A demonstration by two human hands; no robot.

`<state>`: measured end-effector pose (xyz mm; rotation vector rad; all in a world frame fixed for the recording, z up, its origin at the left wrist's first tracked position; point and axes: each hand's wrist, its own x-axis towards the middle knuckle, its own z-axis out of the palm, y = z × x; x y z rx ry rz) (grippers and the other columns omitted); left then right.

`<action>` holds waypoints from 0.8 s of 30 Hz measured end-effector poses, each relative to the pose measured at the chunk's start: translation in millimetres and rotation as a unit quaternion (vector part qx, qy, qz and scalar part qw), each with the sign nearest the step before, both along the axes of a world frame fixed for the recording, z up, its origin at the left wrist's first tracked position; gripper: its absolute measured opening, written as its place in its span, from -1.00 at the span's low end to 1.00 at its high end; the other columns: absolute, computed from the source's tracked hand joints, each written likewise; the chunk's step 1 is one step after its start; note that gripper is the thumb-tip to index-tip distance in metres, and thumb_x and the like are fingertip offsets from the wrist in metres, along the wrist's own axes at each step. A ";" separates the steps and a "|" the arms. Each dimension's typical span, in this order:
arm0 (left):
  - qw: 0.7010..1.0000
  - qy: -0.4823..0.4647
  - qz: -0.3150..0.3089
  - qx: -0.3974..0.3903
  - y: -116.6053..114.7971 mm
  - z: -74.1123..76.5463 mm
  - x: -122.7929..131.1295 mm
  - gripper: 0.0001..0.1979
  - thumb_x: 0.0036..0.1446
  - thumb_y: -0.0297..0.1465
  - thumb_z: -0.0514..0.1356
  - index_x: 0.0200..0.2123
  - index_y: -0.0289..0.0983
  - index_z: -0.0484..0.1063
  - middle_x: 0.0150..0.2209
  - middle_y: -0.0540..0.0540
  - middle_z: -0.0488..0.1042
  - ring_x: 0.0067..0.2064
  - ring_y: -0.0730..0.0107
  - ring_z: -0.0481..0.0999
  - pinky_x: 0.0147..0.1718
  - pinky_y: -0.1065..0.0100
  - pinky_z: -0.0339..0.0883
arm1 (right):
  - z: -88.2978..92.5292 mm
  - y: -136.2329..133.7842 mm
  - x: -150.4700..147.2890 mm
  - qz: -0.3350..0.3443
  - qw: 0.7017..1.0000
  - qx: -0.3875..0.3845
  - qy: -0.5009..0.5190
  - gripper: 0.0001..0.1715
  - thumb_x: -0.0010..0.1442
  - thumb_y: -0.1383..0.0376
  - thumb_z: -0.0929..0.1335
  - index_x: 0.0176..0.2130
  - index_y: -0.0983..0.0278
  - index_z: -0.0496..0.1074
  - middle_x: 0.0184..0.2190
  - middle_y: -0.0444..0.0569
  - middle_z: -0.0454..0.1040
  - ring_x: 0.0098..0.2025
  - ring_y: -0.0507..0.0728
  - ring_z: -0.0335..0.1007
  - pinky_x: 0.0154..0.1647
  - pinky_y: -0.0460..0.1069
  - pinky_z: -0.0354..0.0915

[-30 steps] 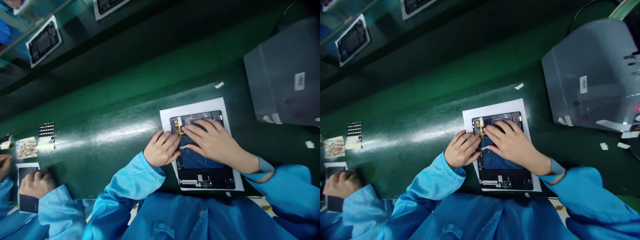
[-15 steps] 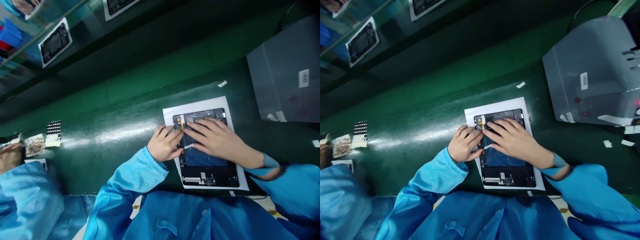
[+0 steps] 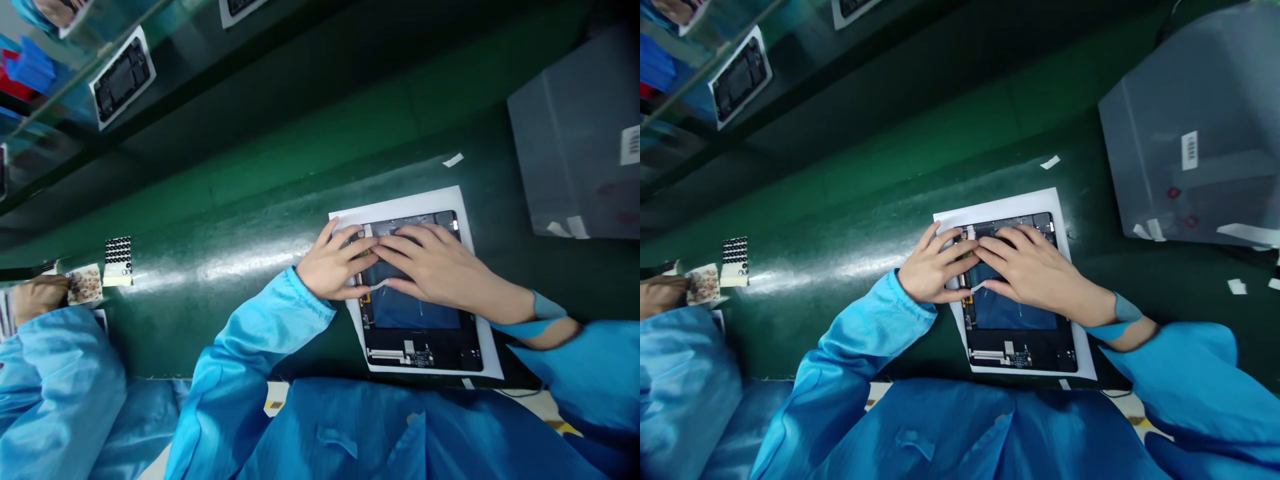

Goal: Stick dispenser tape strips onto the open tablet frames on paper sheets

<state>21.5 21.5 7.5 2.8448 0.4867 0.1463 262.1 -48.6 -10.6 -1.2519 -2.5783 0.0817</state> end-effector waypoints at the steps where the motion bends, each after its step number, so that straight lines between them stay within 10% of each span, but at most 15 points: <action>1: 1.000 -0.001 0.004 -0.024 4.8 -2.1 0.6 -0.47 0.20 -0.03 0.26 0.12 -0.22 0.50 0.25 -0.15 0.40 0.32 -0.13 0.20 0.38 -0.28 -0.19 | 0.2 0.9 0.5 0.000 1.000 -0.002 0.001 -0.42 0.35 0.10 0.28 0.19 0.40 0.37 0.11 0.22 0.46 0.12 0.35 0.29 0.08 0.23 0.22; 14: 0.978 -0.007 0.069 -0.197 16.4 -3.3 9.3 -0.59 0.07 -0.27 0.43 0.01 -0.11 0.56 0.32 -0.13 0.32 0.43 -0.23 0.04 0.35 -0.46 -0.40 | 22.5 21.9 5.1 0.119 0.982 0.134 0.063 -0.62 0.24 0.47 0.36 0.05 0.30 0.46 -0.17 -0.03 0.60 -0.13 0.14 0.48 -0.12 0.03 0.38; 24: 0.978 -0.001 0.070 -0.195 16.0 -5.4 11.2 -0.58 0.06 -0.24 0.43 0.02 -0.05 0.57 0.33 -0.05 0.31 0.45 -0.15 0.04 0.36 -0.43 -0.38 | 16.1 35.3 13.9 0.190 0.979 0.075 -0.004 -0.68 0.30 0.47 0.28 -0.01 0.28 0.48 -0.17 -0.05 0.59 -0.15 0.12 0.43 -0.16 0.01 0.32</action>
